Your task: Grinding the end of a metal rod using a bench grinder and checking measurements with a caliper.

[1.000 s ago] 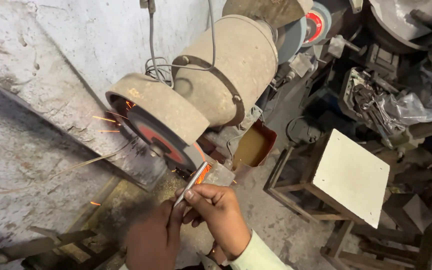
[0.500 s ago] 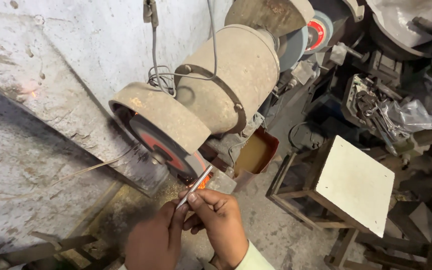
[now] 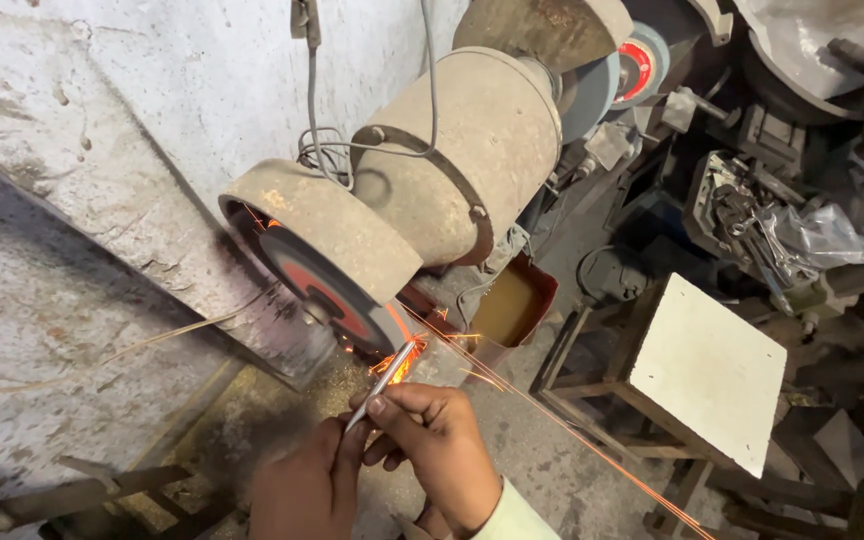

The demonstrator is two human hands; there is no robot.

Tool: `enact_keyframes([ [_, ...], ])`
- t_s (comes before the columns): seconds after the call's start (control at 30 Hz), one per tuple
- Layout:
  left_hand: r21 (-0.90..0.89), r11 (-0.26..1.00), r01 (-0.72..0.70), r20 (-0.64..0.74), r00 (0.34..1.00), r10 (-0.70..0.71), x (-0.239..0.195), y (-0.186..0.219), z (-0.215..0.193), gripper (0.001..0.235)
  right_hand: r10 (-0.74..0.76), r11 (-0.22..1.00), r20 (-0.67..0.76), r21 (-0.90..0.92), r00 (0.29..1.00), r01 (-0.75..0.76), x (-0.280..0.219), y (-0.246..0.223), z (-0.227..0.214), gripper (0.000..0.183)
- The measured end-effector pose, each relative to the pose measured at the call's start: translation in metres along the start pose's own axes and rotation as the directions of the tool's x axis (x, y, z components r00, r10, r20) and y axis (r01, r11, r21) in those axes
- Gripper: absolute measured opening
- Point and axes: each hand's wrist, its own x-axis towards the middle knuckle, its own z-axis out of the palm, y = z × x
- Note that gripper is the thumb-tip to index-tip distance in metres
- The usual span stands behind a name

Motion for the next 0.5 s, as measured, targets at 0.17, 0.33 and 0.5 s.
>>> enact_keyframes([
  [0.17, -0.024, 1.000, 0.009, 0.016, 1.000, -0.009, 0.004, 0.007, -0.001, 0.028, 0.007, 1.000, -0.038, 0.025, 0.999, -0.006, 0.000, 0.000, 0.002, 0.024],
  [0.33, 0.096, 0.995, 0.040, 0.047, 0.998, -0.044, 0.012, 0.009, -0.004, 0.033, 0.040, 0.998, -0.095, 0.054, 0.995, -0.035, 0.001, -0.007, 0.009, 0.028],
  [0.5, 0.080, 0.997, 0.008, 0.032, 0.999, -0.010, 0.016, 0.009, -0.005, 0.033, 0.006, 0.998, -0.116, 0.070, 0.993, 0.002, 0.006, 0.002, 0.006, 0.028],
])
